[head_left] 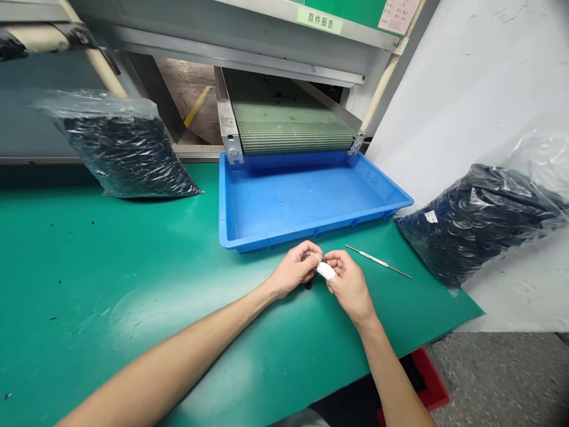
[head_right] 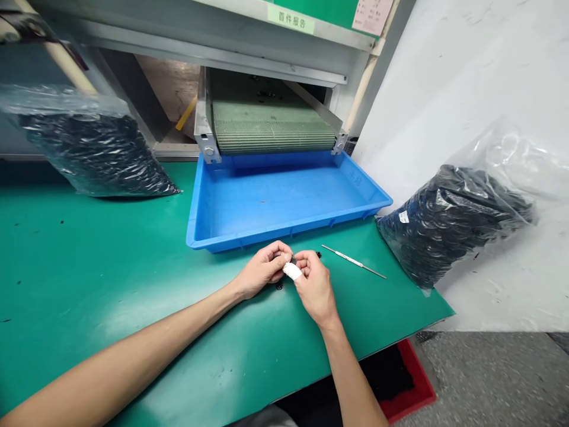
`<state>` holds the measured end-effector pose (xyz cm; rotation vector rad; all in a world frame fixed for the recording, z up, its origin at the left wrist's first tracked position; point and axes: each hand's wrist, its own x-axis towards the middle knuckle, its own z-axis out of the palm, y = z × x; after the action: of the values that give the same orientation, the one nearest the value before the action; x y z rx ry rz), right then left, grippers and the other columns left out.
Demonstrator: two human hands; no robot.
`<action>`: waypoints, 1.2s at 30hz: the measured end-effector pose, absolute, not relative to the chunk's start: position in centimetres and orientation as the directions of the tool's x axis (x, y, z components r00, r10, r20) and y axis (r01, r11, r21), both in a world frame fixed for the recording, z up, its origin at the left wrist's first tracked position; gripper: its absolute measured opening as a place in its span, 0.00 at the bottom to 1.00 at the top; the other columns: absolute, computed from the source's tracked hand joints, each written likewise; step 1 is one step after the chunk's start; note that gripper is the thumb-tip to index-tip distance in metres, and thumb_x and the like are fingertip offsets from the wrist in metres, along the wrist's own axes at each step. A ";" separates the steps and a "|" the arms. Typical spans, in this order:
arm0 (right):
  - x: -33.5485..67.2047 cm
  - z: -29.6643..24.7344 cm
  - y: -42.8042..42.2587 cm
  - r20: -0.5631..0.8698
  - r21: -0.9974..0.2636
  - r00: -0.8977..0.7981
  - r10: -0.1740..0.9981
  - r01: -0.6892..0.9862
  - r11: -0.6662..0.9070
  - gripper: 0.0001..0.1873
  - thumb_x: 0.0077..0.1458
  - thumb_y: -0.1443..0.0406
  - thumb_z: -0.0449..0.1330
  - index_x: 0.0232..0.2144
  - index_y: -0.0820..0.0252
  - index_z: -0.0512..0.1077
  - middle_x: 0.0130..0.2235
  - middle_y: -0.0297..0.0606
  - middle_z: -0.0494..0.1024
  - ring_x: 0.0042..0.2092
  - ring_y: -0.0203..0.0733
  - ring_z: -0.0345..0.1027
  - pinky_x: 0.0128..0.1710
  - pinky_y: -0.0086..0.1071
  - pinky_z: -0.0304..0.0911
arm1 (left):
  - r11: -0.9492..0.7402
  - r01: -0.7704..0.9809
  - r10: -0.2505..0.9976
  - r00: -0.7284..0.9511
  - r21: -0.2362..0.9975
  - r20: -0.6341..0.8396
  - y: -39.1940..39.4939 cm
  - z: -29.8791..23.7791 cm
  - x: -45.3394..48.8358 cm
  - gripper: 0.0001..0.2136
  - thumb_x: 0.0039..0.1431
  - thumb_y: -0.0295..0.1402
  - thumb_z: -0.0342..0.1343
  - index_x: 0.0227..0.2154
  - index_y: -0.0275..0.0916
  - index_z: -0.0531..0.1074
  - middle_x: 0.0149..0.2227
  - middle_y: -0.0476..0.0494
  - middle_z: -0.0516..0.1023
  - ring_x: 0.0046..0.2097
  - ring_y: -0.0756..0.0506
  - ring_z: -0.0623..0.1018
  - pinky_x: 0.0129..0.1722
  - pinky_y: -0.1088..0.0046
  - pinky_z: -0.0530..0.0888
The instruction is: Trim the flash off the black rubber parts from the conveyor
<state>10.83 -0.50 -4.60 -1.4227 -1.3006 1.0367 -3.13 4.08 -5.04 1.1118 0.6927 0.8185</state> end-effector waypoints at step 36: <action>14.9 -4.1 -0.4 -0.008 -0.881 0.316 0.949 0.446 -0.156 0.08 0.49 0.60 0.57 0.29 0.57 0.73 0.18 0.25 0.60 0.22 0.34 0.50 0.23 0.30 0.44 | 0.491 -0.545 0.851 0.466 0.680 -0.241 6.0 -5.0 -4.5 0.09 0.53 0.28 0.60 0.38 0.32 0.72 0.29 0.48 0.71 0.27 0.53 0.74 0.18 0.83 0.67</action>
<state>14.88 -0.38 -4.12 -1.7524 -1.2562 0.7616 -4.47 6.04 -4.99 0.5671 0.6148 0.9149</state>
